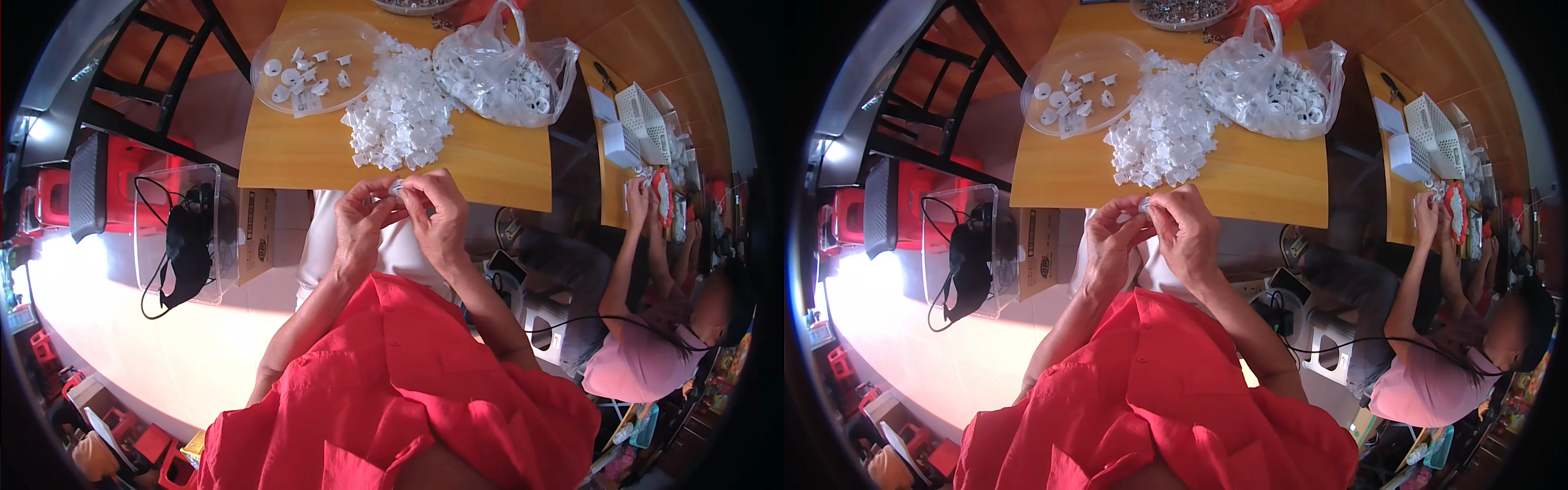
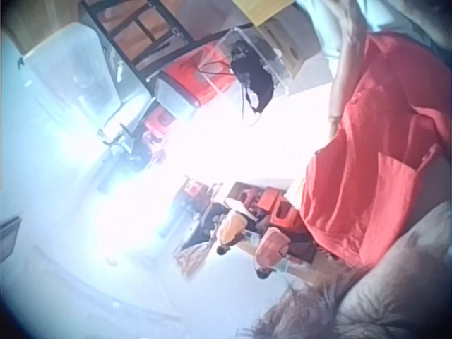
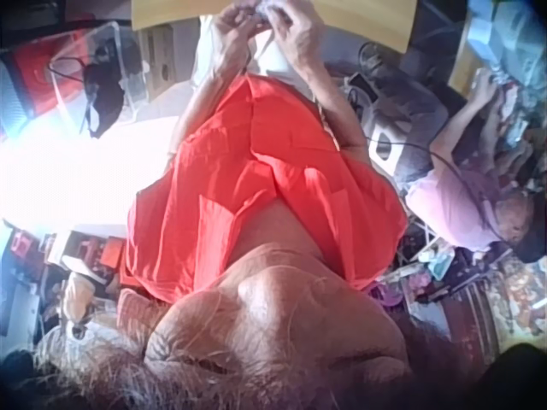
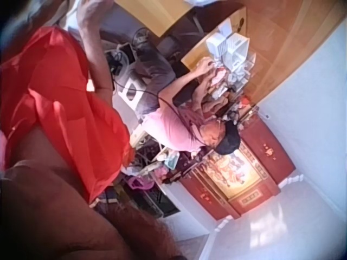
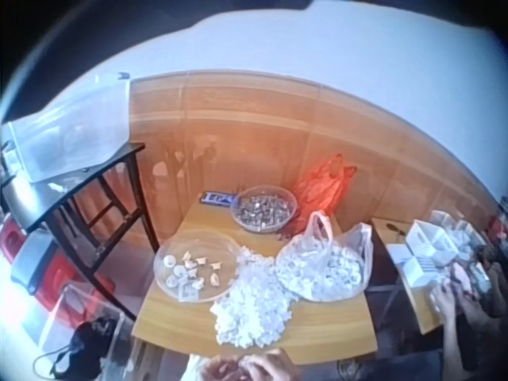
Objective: The person assembles plastic components by hand, fitting small plastic inserts into round plastic bases.
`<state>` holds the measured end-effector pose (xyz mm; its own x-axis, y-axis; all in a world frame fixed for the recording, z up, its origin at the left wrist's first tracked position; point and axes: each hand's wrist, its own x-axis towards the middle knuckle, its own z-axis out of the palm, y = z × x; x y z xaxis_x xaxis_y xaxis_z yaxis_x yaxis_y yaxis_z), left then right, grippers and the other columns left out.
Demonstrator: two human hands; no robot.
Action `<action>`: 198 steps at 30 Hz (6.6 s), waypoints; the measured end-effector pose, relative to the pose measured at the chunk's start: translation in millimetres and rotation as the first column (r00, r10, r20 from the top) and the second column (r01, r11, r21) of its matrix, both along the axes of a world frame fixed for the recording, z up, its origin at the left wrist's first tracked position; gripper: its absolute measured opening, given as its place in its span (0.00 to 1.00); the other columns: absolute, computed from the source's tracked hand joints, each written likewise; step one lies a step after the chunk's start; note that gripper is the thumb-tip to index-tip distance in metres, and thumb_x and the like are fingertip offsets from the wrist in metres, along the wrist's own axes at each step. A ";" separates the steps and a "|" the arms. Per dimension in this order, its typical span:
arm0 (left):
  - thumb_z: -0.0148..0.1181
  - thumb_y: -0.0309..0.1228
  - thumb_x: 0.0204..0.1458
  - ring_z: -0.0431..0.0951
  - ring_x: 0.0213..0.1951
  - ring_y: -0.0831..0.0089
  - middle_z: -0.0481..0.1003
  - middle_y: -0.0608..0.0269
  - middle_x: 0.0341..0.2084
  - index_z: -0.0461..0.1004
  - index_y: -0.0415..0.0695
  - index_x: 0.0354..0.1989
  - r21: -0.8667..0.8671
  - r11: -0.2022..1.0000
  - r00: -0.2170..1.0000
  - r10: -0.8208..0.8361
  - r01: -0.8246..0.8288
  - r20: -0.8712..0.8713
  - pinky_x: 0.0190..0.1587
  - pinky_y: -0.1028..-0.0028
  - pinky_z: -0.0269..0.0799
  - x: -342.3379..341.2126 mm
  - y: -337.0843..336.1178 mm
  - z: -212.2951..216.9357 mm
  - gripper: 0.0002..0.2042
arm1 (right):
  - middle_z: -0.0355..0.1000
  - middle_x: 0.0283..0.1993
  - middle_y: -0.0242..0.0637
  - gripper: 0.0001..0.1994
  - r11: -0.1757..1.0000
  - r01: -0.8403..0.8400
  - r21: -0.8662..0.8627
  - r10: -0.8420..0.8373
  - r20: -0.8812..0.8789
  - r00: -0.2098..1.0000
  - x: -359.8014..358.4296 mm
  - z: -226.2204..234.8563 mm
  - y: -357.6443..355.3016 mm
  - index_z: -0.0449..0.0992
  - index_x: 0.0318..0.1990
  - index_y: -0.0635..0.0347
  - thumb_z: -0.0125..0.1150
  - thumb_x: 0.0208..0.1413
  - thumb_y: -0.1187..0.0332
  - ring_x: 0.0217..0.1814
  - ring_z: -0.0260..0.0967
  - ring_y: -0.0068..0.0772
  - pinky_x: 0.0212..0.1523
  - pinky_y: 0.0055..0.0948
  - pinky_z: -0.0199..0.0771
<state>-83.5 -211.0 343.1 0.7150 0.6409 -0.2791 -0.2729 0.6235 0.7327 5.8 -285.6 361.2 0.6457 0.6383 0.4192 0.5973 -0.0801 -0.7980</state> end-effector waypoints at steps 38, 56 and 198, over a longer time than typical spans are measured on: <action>0.50 0.22 0.53 0.76 0.34 0.73 0.74 0.60 0.30 0.69 0.37 0.40 0.063 0.998 1.000 0.009 -0.010 0.009 0.39 0.73 0.76 3.3 -0.9 -0.7 0.07 | 0.69 0.29 0.33 0.05 0.998 -0.040 0.053 0.058 -0.406 0.912 0.8 3.7 -6.1 0.74 0.32 0.66 0.60 0.46 0.77 0.29 0.68 0.20 0.31 0.19 0.68; 0.49 0.23 0.53 0.76 0.32 0.74 0.74 0.60 0.28 0.68 0.36 0.40 0.148 0.989 0.998 0.037 -0.029 -0.054 0.40 0.72 0.75 4.3 -0.4 -2.3 0.08 | 0.71 0.27 0.33 0.02 0.985 -0.099 0.142 0.168 -0.649 0.742 7.8 -11.0 -3.4 0.72 0.29 0.67 0.58 0.47 0.78 0.30 0.70 0.19 0.33 0.17 0.69; 0.54 0.19 0.49 0.75 0.36 0.74 0.73 0.59 0.36 0.69 0.38 0.45 -0.088 0.960 0.960 -0.256 0.266 0.112 0.41 0.76 0.74 -11.2 8.0 6.8 0.14 | 0.66 0.34 0.35 0.09 0.947 -0.288 0.138 0.319 -0.490 0.812 21.6 21.1 -20.9 0.74 0.35 0.67 0.61 0.43 0.82 0.34 0.71 0.26 0.34 0.21 0.75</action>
<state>-94.7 -203.0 349.9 0.8806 0.4006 -0.2529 -0.1584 0.7520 0.6398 27.4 -306.4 382.3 0.5529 0.8226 0.1329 0.1024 0.0912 -0.9906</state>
